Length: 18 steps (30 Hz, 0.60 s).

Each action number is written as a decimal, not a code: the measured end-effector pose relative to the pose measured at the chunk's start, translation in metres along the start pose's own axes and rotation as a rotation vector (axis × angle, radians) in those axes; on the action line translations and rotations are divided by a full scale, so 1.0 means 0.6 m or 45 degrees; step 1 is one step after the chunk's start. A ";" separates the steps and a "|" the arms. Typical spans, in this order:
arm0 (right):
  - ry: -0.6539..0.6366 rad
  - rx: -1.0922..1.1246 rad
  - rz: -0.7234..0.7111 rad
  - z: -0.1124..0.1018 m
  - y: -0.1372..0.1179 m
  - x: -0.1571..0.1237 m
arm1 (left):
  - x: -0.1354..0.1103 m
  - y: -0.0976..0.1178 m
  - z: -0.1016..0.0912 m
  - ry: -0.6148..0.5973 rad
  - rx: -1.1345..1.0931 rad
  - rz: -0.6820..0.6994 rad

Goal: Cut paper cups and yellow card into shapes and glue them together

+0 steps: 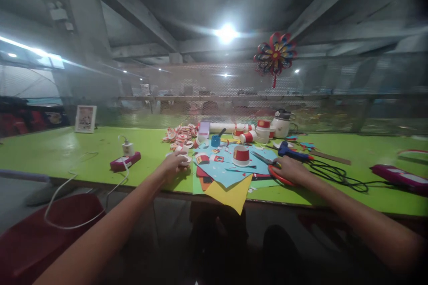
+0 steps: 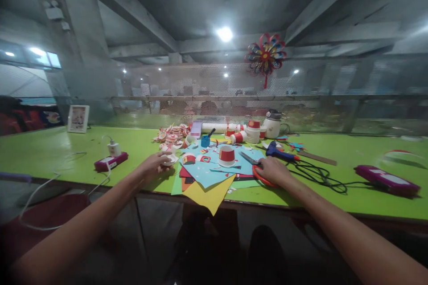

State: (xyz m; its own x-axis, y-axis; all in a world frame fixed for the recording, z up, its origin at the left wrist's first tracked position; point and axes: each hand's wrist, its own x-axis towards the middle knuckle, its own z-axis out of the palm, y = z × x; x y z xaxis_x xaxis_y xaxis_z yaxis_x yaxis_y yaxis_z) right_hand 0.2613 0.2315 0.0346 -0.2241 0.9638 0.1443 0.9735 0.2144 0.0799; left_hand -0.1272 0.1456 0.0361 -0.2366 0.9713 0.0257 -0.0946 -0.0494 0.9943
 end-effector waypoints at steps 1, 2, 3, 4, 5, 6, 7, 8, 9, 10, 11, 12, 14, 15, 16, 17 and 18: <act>-0.004 0.022 -0.002 0.001 0.003 0.001 | 0.008 -0.001 0.006 0.025 0.080 0.002; -0.013 0.044 0.004 0.002 0.006 0.003 | 0.014 -0.004 0.012 0.058 0.163 0.006; -0.020 0.065 0.017 0.003 0.008 0.005 | 0.019 -0.007 0.016 0.090 0.257 0.022; -0.024 0.084 0.039 0.005 0.010 0.008 | 0.023 -0.010 0.019 0.122 0.340 0.044; -0.021 0.100 0.069 0.006 0.011 0.010 | 0.026 -0.013 0.020 0.164 0.420 0.075; -0.009 0.113 0.102 0.009 0.011 0.012 | 0.029 -0.016 0.021 0.199 0.495 0.110; 0.009 0.124 0.137 0.011 0.010 0.014 | 0.032 -0.019 0.020 0.230 0.566 0.146; 0.032 0.133 0.170 0.014 0.008 0.016 | 0.034 -0.021 0.019 0.256 0.635 0.179; 0.057 0.142 0.197 0.017 0.006 0.017 | 0.036 -0.023 0.018 0.271 0.701 0.209; 0.082 0.151 0.216 0.020 0.004 0.018 | 0.038 -0.024 0.017 0.280 0.766 0.234; 0.104 0.159 0.229 0.022 0.002 0.019 | 0.040 -0.025 0.016 0.284 0.831 0.253; 0.124 0.166 0.235 0.025 0.000 0.020 | 0.041 -0.025 0.015 0.284 0.896 0.269; 0.162 0.176 0.238 0.029 -0.001 0.020 | 0.043 -0.027 0.016 0.282 1.021 0.294; 0.178 0.178 0.240 0.031 -0.001 0.020 | 0.043 -0.027 0.017 0.280 1.078 0.304; 0.193 0.176 0.243 0.032 -0.001 0.020 | 0.043 -0.027 0.018 0.279 1.132 0.314; 0.207 0.171 0.248 0.034 0.000 0.020 | 0.042 -0.027 0.019 0.279 1.180 0.326; 0.219 0.165 0.254 0.035 0.000 0.020 | 0.041 -0.027 0.019 0.278 1.224 0.338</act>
State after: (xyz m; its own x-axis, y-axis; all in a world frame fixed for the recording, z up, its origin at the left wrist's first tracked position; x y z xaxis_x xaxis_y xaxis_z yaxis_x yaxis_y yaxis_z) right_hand 0.2596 0.2463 0.0155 -0.0213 0.9503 0.3106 0.9944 0.0522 -0.0917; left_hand -0.1205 0.1729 0.0219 -0.3175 0.8877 0.3334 0.7799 0.0445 0.6243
